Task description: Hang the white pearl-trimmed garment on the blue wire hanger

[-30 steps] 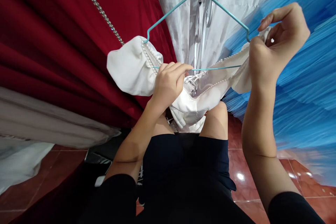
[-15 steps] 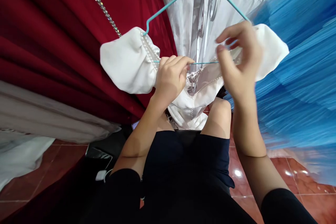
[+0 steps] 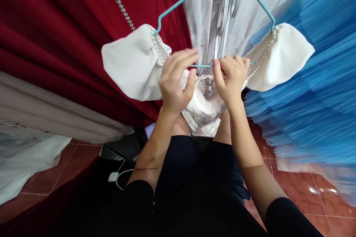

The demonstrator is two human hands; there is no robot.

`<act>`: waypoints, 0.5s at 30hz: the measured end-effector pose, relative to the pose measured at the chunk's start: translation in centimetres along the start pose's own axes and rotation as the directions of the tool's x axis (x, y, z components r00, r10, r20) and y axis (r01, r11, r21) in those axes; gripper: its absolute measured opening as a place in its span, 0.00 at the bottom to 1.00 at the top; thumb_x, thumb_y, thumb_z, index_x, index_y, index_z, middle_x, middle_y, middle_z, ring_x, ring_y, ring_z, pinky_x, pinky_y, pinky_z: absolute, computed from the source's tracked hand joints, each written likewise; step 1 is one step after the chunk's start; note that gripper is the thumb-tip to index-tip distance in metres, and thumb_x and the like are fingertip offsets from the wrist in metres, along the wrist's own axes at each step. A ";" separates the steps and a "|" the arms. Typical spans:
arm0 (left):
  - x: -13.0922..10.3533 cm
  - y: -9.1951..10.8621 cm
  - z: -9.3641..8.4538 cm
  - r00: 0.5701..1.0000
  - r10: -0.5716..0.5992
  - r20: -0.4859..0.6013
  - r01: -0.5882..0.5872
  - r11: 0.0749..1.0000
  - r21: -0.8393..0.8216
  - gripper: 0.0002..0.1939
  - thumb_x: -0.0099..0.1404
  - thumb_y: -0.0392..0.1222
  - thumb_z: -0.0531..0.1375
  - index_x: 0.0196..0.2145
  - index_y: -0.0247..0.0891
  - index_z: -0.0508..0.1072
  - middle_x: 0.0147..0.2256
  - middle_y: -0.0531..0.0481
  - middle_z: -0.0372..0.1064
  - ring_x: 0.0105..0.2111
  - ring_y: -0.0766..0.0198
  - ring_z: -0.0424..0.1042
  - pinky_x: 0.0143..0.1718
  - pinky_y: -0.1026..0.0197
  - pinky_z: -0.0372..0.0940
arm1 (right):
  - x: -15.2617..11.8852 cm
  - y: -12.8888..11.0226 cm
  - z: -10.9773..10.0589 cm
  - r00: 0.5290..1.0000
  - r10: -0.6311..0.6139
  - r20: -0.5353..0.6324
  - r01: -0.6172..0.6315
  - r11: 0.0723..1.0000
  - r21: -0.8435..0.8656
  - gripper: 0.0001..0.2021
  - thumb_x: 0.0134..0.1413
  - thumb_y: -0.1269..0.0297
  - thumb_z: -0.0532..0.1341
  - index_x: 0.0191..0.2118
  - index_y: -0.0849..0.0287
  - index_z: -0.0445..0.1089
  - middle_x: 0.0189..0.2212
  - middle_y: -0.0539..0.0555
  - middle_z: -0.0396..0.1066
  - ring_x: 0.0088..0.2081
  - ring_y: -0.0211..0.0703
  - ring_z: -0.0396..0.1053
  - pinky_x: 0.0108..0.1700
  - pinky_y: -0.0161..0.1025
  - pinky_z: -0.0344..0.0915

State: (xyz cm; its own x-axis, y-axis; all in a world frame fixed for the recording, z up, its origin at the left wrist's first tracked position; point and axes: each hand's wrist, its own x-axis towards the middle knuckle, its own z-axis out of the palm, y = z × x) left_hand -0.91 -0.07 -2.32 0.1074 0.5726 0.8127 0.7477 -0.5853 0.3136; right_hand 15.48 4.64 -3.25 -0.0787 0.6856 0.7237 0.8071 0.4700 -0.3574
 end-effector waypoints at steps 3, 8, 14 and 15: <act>0.7 -1.5 -0.7 0.945 0.023 -0.325 0.010 0.995 0.099 0.14 0.76 0.43 0.54 0.57 0.48 0.67 0.62 0.49 0.64 0.65 0.52 0.60 0.69 0.40 0.51 | 0.1 0.2 0.5 1.000 -0.018 -0.018 0.018 1.000 -0.001 0.28 0.73 0.48 0.42 0.25 0.59 0.60 0.24 0.52 0.59 0.36 0.44 0.65 0.52 0.50 0.56; 2.4 -5.5 -1.6 0.909 0.015 -0.415 0.026 0.995 0.092 0.22 0.67 0.27 0.59 0.56 0.45 0.69 0.54 0.55 0.70 0.56 0.60 0.68 0.63 0.50 0.64 | -0.1 0.7 0.4 0.996 -0.062 -0.060 0.062 0.998 -0.010 0.29 0.71 0.44 0.43 0.26 0.58 0.63 0.23 0.51 0.59 0.35 0.42 0.63 0.51 0.48 0.57; 3.4 -8.6 -2.3 0.944 -0.186 -0.274 0.215 0.973 0.080 0.13 0.78 0.31 0.48 0.45 0.37 0.71 0.44 0.56 0.72 0.47 0.68 0.71 0.53 0.59 0.67 | 0.4 1.7 -0.9 0.997 -0.070 -0.023 0.070 0.997 -0.010 0.29 0.67 0.38 0.49 0.26 0.57 0.65 0.22 0.51 0.58 0.35 0.42 0.61 0.51 0.47 0.56; 3.5 -9.3 -2.4 0.935 -0.215 -0.281 0.241 0.969 0.058 0.13 0.79 0.34 0.47 0.44 0.37 0.72 0.43 0.56 0.72 0.46 0.68 0.71 0.52 0.58 0.67 | 0.6 1.9 -1.0 0.997 -0.073 -0.013 0.073 0.997 -0.006 0.29 0.67 0.38 0.49 0.27 0.57 0.66 0.22 0.51 0.58 0.35 0.42 0.61 0.51 0.47 0.56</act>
State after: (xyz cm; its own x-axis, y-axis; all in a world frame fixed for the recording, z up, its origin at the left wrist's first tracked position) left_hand -9.05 6.00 -1.27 -0.2452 0.5000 0.8306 0.7880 -0.3964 0.4712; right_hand 17.57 5.35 -2.91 -0.1297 0.6422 0.7555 0.8026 0.5154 -0.3003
